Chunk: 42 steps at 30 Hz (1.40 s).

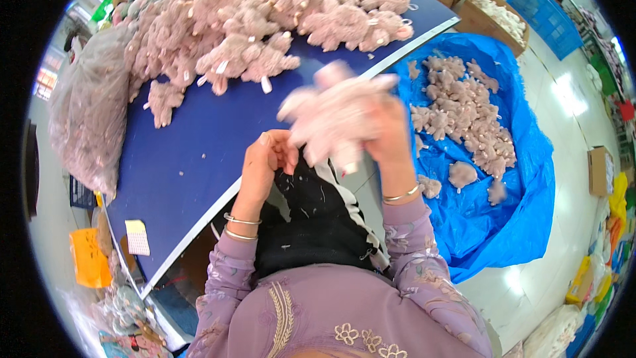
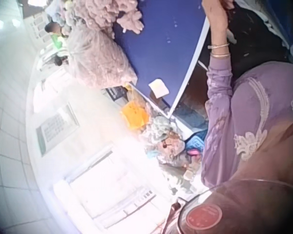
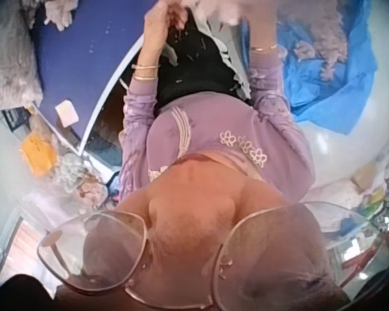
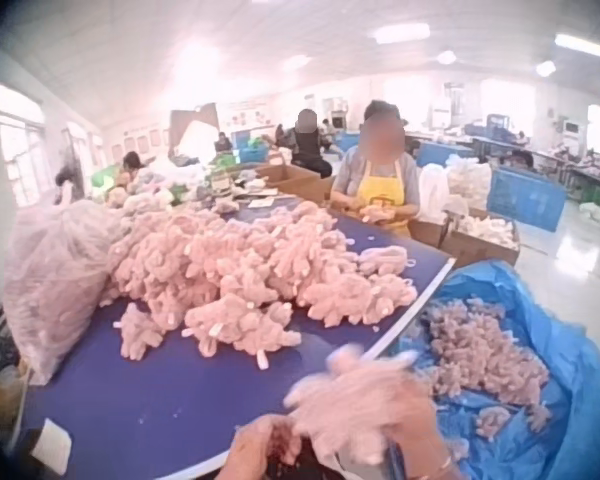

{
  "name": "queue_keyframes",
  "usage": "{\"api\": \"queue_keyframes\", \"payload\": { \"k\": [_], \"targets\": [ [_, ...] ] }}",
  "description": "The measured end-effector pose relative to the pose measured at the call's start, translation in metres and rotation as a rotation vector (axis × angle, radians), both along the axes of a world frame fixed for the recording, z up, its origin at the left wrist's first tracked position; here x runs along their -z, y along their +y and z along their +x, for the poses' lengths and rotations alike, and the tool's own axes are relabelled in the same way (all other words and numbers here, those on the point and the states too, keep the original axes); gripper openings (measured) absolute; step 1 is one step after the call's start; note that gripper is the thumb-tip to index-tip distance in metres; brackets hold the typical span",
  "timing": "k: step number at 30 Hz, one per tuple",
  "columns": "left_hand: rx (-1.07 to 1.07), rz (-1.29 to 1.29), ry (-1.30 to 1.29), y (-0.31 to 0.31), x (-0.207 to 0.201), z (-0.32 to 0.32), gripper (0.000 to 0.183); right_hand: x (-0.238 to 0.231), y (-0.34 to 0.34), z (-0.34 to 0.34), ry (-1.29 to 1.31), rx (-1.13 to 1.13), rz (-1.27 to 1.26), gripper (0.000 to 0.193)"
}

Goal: The person uses small scissors to trim loose threads and stray fibers from multiple pink stuffed animal toys. The person picks up each toy, snips the excess material, and places the finished toy on a blue table.

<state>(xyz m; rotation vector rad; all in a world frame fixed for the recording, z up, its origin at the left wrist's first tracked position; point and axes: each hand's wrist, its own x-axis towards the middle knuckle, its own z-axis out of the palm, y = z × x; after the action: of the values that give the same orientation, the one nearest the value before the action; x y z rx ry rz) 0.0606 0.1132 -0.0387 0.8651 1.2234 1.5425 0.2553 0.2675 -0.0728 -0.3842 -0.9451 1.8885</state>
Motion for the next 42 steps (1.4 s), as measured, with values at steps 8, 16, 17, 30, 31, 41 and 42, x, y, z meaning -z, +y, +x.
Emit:
{"api": "queue_keyframes", "payload": {
  "k": [8, 16, 17, 30, 31, 41, 42],
  "targets": [
    [-0.005, 0.000, 0.288, 0.078, -0.015, -0.006, 0.016, -0.026, 0.048, 0.043, -0.122, 0.333, -0.136, 0.030],
    [-0.240, 0.440, 1.309, 0.207, -0.044, 0.010, 0.050, -0.015, 0.157, 0.010, -0.962, 0.876, 0.862, 0.049],
    [-0.256, 0.407, 1.443, 0.224, -0.032, 0.005, 0.056, -0.015, 0.162, 0.003, -1.108, 0.758, 0.856, 0.044],
    [-0.026, -0.004, 0.123, 0.147, -0.019, -0.011, 0.035, -0.050, 0.115, 0.044, -0.225, 0.149, 0.103, 0.006],
    [-0.040, -0.049, 0.042, 0.135, -0.023, -0.009, 0.036, -0.056, 0.104, 0.037, -0.163, 0.106, 0.056, 0.006],
    [0.278, 0.047, 0.083, 0.048, -0.026, 0.022, 0.073, -0.058, 0.031, -0.029, -0.266, 0.046, 0.149, 0.008],
    [0.310, 0.065, 0.070, 0.043, -0.023, 0.022, 0.071, -0.058, 0.025, -0.031, -0.370, 0.081, 0.226, 0.008]
  ]
}}
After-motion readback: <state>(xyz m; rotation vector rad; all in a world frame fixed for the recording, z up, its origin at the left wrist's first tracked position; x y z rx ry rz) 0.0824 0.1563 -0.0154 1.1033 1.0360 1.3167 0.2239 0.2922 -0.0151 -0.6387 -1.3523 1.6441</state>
